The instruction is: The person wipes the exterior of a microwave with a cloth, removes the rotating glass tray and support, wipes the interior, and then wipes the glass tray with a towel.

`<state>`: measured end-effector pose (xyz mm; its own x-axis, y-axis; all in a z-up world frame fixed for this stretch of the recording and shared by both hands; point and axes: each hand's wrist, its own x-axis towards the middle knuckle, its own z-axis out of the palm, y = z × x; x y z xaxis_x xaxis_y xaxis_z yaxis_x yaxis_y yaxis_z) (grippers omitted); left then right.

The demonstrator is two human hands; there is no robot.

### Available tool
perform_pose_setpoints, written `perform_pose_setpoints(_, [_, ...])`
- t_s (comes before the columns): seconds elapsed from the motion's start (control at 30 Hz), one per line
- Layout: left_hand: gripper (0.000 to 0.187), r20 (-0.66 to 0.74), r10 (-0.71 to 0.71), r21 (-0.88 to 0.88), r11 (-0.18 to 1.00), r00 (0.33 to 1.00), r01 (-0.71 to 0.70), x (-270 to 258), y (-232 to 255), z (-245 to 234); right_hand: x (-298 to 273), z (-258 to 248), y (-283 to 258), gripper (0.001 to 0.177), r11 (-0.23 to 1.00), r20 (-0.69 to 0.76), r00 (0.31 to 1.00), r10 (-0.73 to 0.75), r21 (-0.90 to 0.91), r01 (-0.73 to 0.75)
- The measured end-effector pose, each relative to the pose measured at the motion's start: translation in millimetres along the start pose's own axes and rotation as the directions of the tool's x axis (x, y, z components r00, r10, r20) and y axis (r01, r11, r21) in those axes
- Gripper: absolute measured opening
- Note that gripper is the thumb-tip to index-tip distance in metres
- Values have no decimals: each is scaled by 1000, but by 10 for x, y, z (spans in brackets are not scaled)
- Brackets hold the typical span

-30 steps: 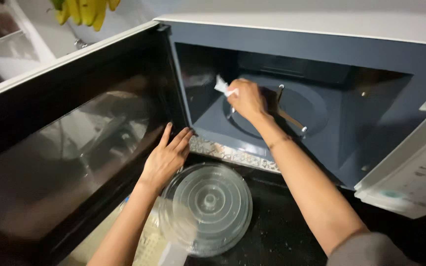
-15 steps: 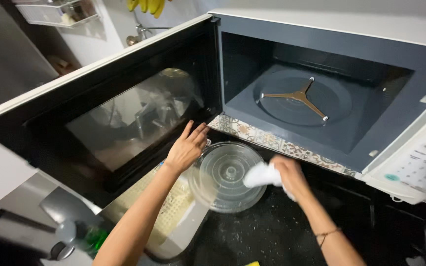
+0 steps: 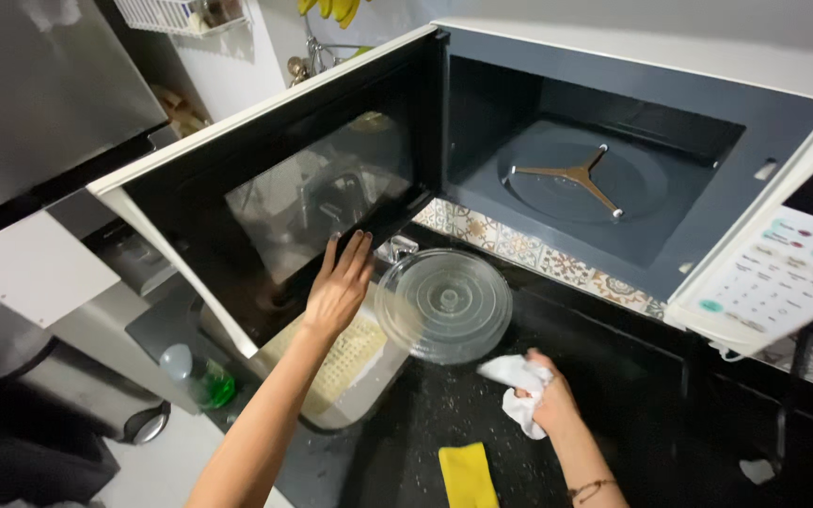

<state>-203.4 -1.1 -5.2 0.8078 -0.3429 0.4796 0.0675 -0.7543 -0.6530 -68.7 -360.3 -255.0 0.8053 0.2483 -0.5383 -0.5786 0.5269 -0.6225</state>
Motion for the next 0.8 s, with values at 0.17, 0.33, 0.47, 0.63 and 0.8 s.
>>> perform_pose_setpoints(0.17, [52, 103, -77, 66, 995, 992, 70, -189, 186, -161, -471, 329, -79, 29, 902, 114, 988, 109, -429, -50])
perform_pose_setpoints(0.33, [32, -83, -160, 25, 986, 984, 163, -312, 343, -289, -327, 645, 185, 31, 906, 198, 961, 193, -413, -97])
perform_pose_setpoints(0.47, [33, -27, -155, -9, 988, 988, 155, -353, 405, -422, -148, 815, 367, 38, 897, 128, 982, 139, -436, -70])
perform_pose_setpoints(0.63, [31, -2, -209, -52, 977, 978, 208, -479, 562, -595, 410, 754, 723, 42, 846, 48, 999, -17, -532, 40])
perform_pose_setpoints(0.8, [29, -26, -300, -14, 954, 953, 300, -490, 712, -970, 270, 841, 656, 49, 865, 14, 998, -65, -498, 63])
